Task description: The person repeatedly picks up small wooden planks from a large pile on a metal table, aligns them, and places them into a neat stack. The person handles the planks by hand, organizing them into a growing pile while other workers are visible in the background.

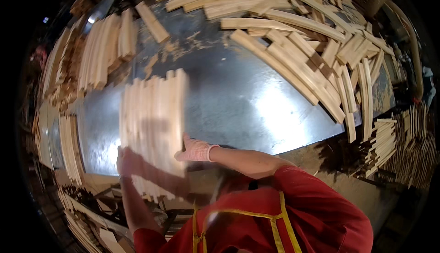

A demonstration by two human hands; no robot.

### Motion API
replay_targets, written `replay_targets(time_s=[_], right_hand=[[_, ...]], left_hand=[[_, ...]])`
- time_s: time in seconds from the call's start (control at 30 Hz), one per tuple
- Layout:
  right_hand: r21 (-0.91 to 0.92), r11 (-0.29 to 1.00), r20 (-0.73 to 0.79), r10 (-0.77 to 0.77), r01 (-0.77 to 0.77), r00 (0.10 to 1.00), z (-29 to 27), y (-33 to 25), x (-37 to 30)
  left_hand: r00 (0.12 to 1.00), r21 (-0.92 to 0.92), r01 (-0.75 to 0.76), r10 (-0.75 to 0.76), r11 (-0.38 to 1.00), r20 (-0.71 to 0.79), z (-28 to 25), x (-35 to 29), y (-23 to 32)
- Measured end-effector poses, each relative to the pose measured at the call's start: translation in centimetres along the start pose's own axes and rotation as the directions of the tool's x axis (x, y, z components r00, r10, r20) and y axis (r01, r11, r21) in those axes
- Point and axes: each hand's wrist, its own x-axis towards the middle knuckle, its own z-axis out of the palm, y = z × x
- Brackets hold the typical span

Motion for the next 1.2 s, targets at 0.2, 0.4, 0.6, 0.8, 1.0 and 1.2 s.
replay_targets(time_s=[0.2, 0.4, 0.6, 0.8, 1.0, 1.2], right_hand=[[-0.445, 0.893, -0.810, -0.366, -0.073, 0.459, -19.7, 17.1, -9.7], [-0.259, 0.817, -0.887, 0.010, -0.515, 0.461, -27.5, 34.1, -25.2], [0.024, 0.946, -0.722, 0.239, -0.322, 0.649, -21.3, 31.4, -30.3], [-0.043, 0.992, -0.726, -0.112, 0.118, 0.679, -18.6, 23.3, -23.6], [-0.075, 0.880, -0.895, 0.147, -0.469, 0.420, -21.6, 30.4, -22.6], [0.179, 0.972, -0.663, 0.235, -0.154, 0.711, -7.0, 21.4, -20.8]], left_hand=[[0.953, 0.588, 0.096, 0.097, 0.803, -0.289, 5.8, -5.3, 8.3], [0.852, 0.454, -0.490, 0.518, 0.744, 0.071, 20.5, -14.2, 10.0], [0.669, 0.127, -0.680, 0.540, 0.722, 0.511, 32.1, -25.9, 21.9], [0.571, -0.658, 0.564, 0.339, 0.500, 0.747, 40.4, -26.0, 22.7], [0.747, -0.650, 0.351, 0.217, 0.674, 0.629, 37.7, -22.0, 20.0], [0.745, -0.477, 0.207, 0.178, 0.854, 0.643, 35.2, -21.5, 13.9]])
